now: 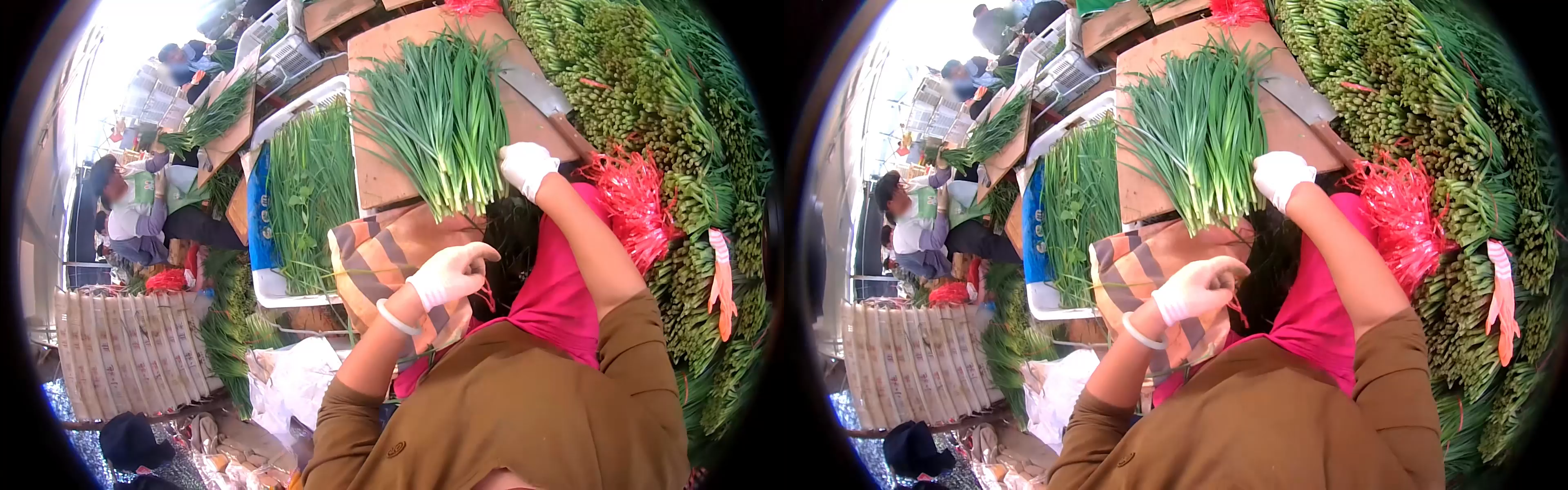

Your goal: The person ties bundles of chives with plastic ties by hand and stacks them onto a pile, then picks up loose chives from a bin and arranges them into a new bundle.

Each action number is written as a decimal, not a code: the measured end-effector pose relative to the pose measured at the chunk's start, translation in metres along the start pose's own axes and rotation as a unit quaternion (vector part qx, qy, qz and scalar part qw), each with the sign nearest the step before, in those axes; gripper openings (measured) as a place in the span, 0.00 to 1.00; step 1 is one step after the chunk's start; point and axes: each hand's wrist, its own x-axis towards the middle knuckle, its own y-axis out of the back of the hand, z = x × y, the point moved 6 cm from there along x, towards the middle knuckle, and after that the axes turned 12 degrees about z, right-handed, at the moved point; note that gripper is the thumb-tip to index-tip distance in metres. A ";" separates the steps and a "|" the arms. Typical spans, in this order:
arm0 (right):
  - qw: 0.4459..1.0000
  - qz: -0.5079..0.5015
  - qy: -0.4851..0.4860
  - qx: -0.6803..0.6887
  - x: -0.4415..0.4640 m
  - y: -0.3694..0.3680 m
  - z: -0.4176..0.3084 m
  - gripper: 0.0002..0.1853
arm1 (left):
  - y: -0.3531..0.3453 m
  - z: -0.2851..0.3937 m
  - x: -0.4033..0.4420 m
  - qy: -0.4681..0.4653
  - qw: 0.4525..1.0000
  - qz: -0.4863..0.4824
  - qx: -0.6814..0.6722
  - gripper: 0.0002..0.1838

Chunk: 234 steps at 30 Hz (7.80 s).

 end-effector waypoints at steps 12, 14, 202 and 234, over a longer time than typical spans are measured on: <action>0.775 -0.302 -0.075 0.550 -0.135 0.002 -0.071 0.13 | 0.030 -0.048 -0.016 -0.019 0.825 0.339 -0.451 0.13; 0.766 -0.323 -0.055 0.552 -0.134 -0.007 -0.057 0.10 | 0.025 -0.072 -0.018 0.002 0.781 0.348 -0.519 0.14; 0.748 0.034 -0.004 0.663 0.014 0.031 -0.111 0.13 | 0.191 -0.026 0.077 -0.020 0.922 0.383 0.052 0.15; 0.777 -0.135 -0.073 0.610 0.060 -0.033 -0.147 0.03 | 0.165 -0.007 0.021 0.138 0.845 0.232 0.462 0.26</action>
